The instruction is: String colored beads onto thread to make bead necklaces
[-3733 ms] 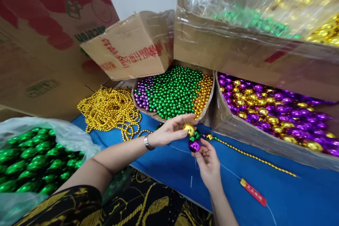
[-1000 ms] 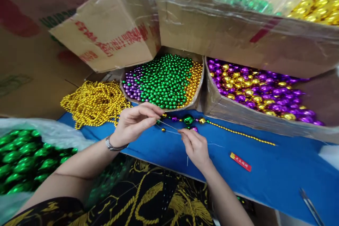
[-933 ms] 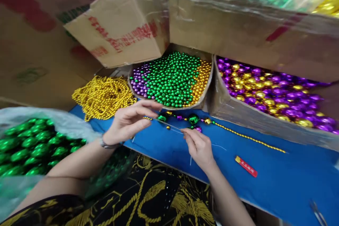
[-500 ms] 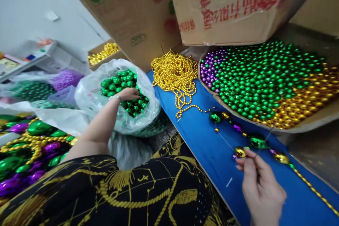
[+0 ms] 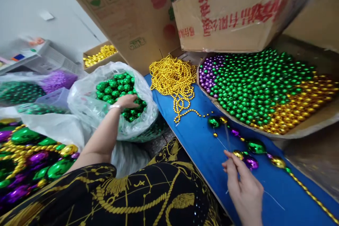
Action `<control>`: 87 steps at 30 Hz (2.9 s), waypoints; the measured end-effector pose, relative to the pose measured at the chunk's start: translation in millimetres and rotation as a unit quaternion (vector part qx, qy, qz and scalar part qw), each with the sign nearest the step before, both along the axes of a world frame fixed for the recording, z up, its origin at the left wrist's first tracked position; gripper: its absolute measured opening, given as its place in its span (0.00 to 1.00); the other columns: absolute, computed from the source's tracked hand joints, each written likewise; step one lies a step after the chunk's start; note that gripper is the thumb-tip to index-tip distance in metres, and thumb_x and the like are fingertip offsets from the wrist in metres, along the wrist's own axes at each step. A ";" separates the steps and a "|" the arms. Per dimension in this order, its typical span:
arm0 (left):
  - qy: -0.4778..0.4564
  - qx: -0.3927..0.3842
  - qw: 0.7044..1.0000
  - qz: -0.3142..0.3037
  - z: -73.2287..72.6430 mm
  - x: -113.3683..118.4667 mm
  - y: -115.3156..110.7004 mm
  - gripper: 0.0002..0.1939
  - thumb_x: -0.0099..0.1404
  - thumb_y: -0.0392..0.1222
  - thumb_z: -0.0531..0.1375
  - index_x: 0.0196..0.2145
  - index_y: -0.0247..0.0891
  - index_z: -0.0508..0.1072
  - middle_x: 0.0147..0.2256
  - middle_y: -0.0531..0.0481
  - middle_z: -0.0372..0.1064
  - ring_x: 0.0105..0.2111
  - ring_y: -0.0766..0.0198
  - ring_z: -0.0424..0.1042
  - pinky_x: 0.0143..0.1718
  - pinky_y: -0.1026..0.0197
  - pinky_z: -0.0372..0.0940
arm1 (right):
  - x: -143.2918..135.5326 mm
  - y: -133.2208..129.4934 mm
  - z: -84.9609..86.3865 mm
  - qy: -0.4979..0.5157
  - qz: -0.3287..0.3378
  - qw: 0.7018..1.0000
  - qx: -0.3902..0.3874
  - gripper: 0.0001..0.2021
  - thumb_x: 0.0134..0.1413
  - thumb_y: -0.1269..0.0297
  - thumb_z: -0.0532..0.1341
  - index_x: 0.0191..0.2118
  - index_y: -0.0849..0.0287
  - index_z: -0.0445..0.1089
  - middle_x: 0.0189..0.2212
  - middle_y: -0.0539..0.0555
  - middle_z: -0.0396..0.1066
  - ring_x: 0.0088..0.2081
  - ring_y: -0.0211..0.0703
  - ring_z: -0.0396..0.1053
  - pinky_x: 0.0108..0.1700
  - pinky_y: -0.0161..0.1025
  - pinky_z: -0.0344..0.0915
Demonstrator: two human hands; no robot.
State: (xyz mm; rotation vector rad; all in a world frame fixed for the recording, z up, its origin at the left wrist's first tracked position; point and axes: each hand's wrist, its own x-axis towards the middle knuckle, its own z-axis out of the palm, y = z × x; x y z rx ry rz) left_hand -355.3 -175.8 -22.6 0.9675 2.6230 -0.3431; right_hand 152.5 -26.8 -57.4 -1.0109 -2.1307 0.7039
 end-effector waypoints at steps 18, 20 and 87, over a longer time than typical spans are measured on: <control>-0.703 0.469 0.526 -0.095 15.6 238.1 161.3 0.30 0.53 0.37 0.71 0.54 0.41 0.70 0.55 0.44 0.66 0.47 0.59 0.71 0.43 0.62 0.71 | 2.2 -15.1 16.4 -0.032 0.015 0.991 0.131 0.18 0.64 0.72 0.55 0.57 0.56 0.69 0.41 0.54 0.78 0.37 0.39 0.77 0.41 0.36 0.73; -0.678 0.481 0.540 -0.132 12.8 241.6 162.6 0.34 0.52 0.35 0.71 0.56 0.43 0.68 0.57 0.44 0.65 0.53 0.57 0.68 0.49 0.60 0.69 | 5.6 -15.5 14.3 -0.035 0.003 0.991 0.133 0.18 0.64 0.72 0.56 0.57 0.56 0.69 0.41 0.54 0.78 0.38 0.39 0.77 0.41 0.36 0.73; -0.776 0.440 0.451 0.020 2.1 318.9 157.9 0.27 0.50 0.35 0.73 0.45 0.43 0.67 0.47 0.50 0.65 0.43 0.64 0.70 0.43 0.60 0.70 | 17.2 -14.6 0.5 -0.053 -0.070 0.981 0.170 0.12 0.64 0.73 0.55 0.49 0.61 0.71 0.39 0.55 0.79 0.36 0.41 0.77 0.40 0.37 0.73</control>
